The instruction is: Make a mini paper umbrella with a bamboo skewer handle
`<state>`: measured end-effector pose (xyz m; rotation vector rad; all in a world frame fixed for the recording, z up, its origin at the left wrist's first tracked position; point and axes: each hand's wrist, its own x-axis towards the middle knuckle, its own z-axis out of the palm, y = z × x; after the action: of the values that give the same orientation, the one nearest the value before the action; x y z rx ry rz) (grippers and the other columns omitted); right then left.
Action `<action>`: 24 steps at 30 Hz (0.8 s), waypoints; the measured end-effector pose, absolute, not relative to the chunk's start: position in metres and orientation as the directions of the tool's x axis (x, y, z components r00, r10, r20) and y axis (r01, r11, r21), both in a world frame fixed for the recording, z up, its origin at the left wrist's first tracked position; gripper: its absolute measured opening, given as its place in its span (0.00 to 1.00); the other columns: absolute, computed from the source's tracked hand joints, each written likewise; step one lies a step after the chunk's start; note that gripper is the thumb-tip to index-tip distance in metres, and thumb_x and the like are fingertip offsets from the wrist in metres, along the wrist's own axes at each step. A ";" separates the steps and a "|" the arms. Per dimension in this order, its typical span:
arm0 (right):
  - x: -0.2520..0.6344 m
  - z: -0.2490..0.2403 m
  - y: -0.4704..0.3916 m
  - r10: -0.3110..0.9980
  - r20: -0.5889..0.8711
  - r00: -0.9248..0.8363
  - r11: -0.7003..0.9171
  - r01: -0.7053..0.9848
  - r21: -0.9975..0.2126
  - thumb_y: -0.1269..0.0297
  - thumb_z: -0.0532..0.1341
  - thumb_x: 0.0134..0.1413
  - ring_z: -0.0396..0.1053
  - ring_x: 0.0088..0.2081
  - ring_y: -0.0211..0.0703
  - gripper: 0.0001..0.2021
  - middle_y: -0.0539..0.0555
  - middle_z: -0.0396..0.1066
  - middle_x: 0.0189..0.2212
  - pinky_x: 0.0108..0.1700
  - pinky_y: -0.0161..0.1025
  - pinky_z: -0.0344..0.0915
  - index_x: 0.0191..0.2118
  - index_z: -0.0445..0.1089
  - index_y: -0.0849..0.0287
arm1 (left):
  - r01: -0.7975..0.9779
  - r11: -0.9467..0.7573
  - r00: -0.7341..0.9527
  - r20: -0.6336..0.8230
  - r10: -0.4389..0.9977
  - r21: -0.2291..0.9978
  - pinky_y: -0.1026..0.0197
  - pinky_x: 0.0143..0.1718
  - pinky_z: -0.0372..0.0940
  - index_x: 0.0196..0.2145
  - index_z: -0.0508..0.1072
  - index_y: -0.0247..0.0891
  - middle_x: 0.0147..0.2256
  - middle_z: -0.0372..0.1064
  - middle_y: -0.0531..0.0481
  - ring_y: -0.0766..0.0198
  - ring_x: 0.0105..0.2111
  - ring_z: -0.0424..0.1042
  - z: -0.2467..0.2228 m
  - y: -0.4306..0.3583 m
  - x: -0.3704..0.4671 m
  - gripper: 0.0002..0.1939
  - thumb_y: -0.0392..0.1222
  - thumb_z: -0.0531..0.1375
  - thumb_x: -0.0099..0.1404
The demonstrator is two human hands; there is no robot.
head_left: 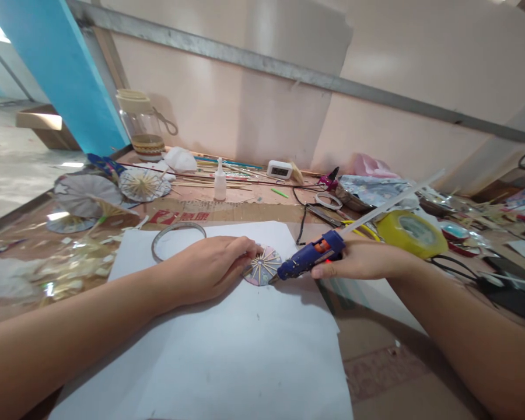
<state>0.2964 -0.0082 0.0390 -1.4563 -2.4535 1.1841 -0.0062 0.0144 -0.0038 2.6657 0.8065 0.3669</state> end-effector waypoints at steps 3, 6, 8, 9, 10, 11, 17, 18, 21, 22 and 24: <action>0.295 0.041 -0.009 0.761 -0.319 -0.565 0.262 0.718 -0.645 0.47 0.63 0.56 0.75 0.44 0.49 0.19 0.50 0.79 0.42 0.44 0.39 0.71 0.47 0.78 0.52 | 0.486 -0.787 0.807 0.151 0.571 0.380 0.54 0.48 0.68 0.54 0.65 0.40 0.52 0.73 0.45 0.56 0.50 0.74 -0.003 0.014 -0.006 0.16 0.43 0.45 0.75; 0.293 0.045 -0.011 0.770 -0.313 -0.556 0.267 0.727 -0.633 0.48 0.64 0.55 0.75 0.43 0.49 0.18 0.49 0.80 0.41 0.43 0.38 0.70 0.46 0.79 0.51 | 0.488 -0.789 0.803 0.162 0.574 0.373 0.54 0.48 0.68 0.54 0.66 0.40 0.52 0.74 0.44 0.56 0.50 0.75 -0.004 0.014 -0.005 0.16 0.43 0.45 0.74; 0.291 0.047 -0.012 0.784 -0.305 -0.540 0.275 0.743 -0.610 0.48 0.65 0.54 0.75 0.41 0.49 0.17 0.48 0.80 0.39 0.40 0.38 0.70 0.45 0.79 0.51 | 0.490 -0.788 0.800 0.168 0.576 0.372 0.54 0.47 0.68 0.54 0.66 0.40 0.52 0.74 0.44 0.55 0.49 0.75 -0.004 0.014 -0.005 0.16 0.42 0.46 0.74; 0.290 0.049 -0.012 0.788 -0.298 -0.538 0.282 0.747 -0.603 0.49 0.65 0.54 0.75 0.40 0.49 0.17 0.48 0.80 0.38 0.39 0.37 0.70 0.45 0.79 0.51 | 0.490 -0.788 0.800 0.169 0.576 0.372 0.54 0.47 0.68 0.54 0.66 0.40 0.52 0.74 0.44 0.55 0.49 0.75 -0.005 0.014 -0.005 0.16 0.42 0.46 0.74; 0.290 0.049 -0.012 0.789 -0.291 -0.542 0.290 0.745 -0.601 0.49 0.65 0.53 0.75 0.39 0.49 0.17 0.48 0.80 0.37 0.39 0.37 0.70 0.44 0.79 0.51 | 0.489 -0.789 0.800 0.170 0.576 0.373 0.54 0.47 0.68 0.54 0.66 0.40 0.52 0.74 0.44 0.55 0.49 0.75 -0.005 0.015 -0.005 0.16 0.42 0.46 0.74; 0.290 0.050 -0.012 0.786 -0.286 -0.548 0.295 0.739 -0.605 0.49 0.65 0.53 0.75 0.38 0.48 0.16 0.48 0.80 0.37 0.38 0.37 0.70 0.44 0.80 0.51 | 0.489 -0.789 0.799 0.171 0.576 0.372 0.54 0.47 0.68 0.54 0.66 0.40 0.52 0.74 0.44 0.55 0.49 0.75 -0.005 0.015 -0.005 0.16 0.42 0.46 0.74; 0.298 0.047 -0.010 0.802 -0.270 -0.533 0.251 0.711 -0.656 0.47 0.67 0.50 0.74 0.37 0.47 0.19 0.50 0.79 0.35 0.38 0.38 0.70 0.42 0.79 0.54 | 0.495 -0.785 0.799 0.160 0.580 0.373 0.53 0.49 0.68 0.55 0.66 0.40 0.52 0.74 0.45 0.56 0.50 0.74 -0.005 0.015 -0.006 0.16 0.42 0.46 0.74; 0.301 0.048 -0.009 0.815 -0.265 -0.516 0.221 0.699 -0.681 0.47 0.67 0.49 0.74 0.36 0.47 0.19 0.51 0.79 0.34 0.37 0.38 0.70 0.41 0.79 0.55 | 0.497 -0.783 0.798 0.158 0.582 0.374 0.53 0.49 0.68 0.54 0.66 0.40 0.52 0.74 0.44 0.55 0.50 0.74 -0.004 0.014 -0.006 0.16 0.42 0.46 0.74; 0.309 0.049 -0.002 0.876 -0.183 -0.447 0.153 0.616 -0.773 0.44 0.65 0.50 0.72 0.30 0.45 0.19 0.53 0.76 0.28 0.33 0.38 0.68 0.30 0.77 0.58 | 0.502 -0.778 0.792 0.161 0.589 0.378 0.53 0.48 0.68 0.53 0.66 0.40 0.50 0.75 0.44 0.55 0.49 0.75 -0.005 0.014 -0.006 0.15 0.43 0.46 0.74; 0.311 0.049 0.001 0.900 -0.130 -0.415 0.150 0.577 -0.803 0.43 0.64 0.51 0.72 0.29 0.45 0.20 0.54 0.76 0.27 0.33 0.39 0.68 0.29 0.75 0.58 | 0.502 -0.775 0.789 0.164 0.592 0.383 0.54 0.47 0.69 0.52 0.66 0.40 0.50 0.75 0.44 0.55 0.48 0.75 -0.005 0.014 -0.006 0.15 0.42 0.47 0.74; 0.315 0.047 0.008 0.948 -0.030 -0.317 0.140 0.499 -0.855 0.41 0.63 0.52 0.72 0.30 0.46 0.21 0.56 0.76 0.29 0.35 0.41 0.70 0.30 0.74 0.57 | 0.502 -0.771 0.784 0.171 0.597 0.391 0.54 0.44 0.69 0.51 0.67 0.39 0.48 0.76 0.43 0.55 0.46 0.77 -0.005 0.013 -0.006 0.14 0.42 0.46 0.74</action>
<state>0.3148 0.0076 0.0465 -1.3830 -1.8878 1.0907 -0.0059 0.0133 -0.0051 2.6503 0.8415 0.4106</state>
